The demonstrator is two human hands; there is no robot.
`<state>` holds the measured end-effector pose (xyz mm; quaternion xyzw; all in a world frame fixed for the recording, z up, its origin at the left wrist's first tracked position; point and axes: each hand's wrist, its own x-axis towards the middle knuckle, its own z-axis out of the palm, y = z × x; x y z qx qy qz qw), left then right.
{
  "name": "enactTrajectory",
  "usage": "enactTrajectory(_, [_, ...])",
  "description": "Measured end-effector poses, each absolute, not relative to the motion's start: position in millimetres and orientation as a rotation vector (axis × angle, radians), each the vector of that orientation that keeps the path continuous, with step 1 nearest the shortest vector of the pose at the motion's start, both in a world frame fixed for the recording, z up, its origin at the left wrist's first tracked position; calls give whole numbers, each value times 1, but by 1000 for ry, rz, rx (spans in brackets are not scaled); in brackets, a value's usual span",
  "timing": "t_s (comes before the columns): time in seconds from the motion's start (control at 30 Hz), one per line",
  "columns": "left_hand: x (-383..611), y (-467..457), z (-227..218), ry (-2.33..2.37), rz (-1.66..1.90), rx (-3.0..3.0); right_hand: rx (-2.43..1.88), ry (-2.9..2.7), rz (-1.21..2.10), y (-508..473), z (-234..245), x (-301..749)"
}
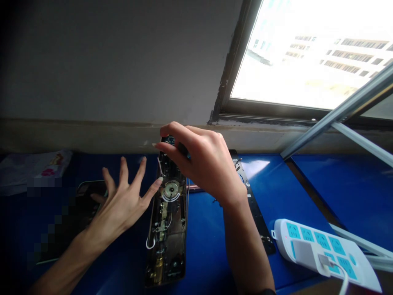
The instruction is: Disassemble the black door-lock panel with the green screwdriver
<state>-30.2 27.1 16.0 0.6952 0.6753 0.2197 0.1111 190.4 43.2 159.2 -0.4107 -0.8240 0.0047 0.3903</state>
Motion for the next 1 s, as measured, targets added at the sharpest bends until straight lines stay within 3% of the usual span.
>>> enactTrajectory(0.33, [-45,46,13,1817,626,2054,-1042,-2077,18,45,159,192])
enactTrajectory(0.6, [-33,45,10,1399,985,2042,-1000,-2061,64,46,157,190])
enactTrajectory(1.0, [-26,33,-1,1214,1045,1957,-956,-2064,48,46,156,190])
